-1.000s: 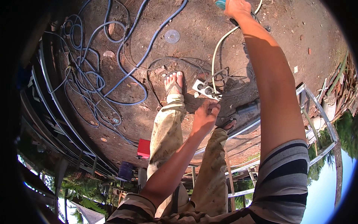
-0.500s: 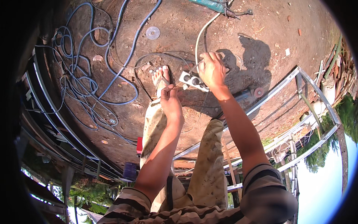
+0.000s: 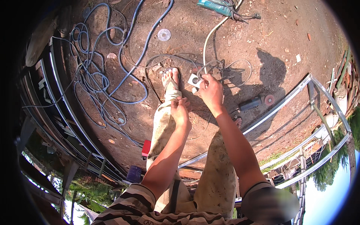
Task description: The person plugs in an angle grinder and then uses it to grind the edges of a rectangular metal frame lying on the ground. The person repositions the frame and continues grinding different sections of the metal structure.
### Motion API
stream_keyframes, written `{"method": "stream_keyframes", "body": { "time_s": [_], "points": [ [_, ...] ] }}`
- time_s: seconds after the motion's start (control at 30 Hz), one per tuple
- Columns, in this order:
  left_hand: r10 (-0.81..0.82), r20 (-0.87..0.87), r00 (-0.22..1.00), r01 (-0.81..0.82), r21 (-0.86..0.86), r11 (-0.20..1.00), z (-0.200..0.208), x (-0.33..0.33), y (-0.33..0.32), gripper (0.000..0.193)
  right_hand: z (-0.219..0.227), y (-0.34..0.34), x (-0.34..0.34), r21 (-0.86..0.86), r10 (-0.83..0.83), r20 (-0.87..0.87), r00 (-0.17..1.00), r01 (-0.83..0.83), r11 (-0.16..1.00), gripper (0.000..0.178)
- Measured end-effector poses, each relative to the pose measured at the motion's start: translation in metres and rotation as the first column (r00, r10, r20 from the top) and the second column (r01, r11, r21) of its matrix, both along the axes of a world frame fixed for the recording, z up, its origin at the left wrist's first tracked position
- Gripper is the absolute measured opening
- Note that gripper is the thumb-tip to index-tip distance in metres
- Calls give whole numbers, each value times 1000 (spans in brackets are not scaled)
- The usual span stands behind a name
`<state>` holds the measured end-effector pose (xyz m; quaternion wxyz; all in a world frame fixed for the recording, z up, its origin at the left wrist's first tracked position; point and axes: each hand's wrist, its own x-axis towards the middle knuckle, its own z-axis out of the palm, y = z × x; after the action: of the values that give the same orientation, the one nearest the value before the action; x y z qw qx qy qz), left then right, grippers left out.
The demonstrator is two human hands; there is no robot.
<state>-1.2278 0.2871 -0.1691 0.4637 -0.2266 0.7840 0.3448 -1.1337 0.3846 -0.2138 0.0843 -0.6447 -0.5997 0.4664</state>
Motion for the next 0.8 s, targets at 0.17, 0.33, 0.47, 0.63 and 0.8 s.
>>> {"method": "stream_keyframes", "body": {
  "time_s": [0.17, 0.33, 0.47, 0.63, 0.8],
  "points": [
    [34, -97, 995, -26, 84, 996, 2, -1, 4, 28, 17, -40, -6, -164, 102, -20, 995, -104, 981, 20],
    [105, -39, 994, -101, 83, 991, 11, -10, 11, 28, 0, -54, -15, -164, 235, -82, 969, -246, 955, 31],
    [111, -115, 987, -97, 123, 988, 3, -16, 4, 29, -30, -66, -29, -181, 220, -19, 975, -220, 959, 29],
    [106, -106, 989, -93, 120, 988, -6, -31, 13, 26, -57, -86, -42, -245, 250, 63, 966, -228, 942, 35],
    [182, -79, 980, -168, 154, 974, 8, -35, 11, 24, -49, -117, -37, -401, -150, 89, 985, 173, 900, 41]
  ]
}}
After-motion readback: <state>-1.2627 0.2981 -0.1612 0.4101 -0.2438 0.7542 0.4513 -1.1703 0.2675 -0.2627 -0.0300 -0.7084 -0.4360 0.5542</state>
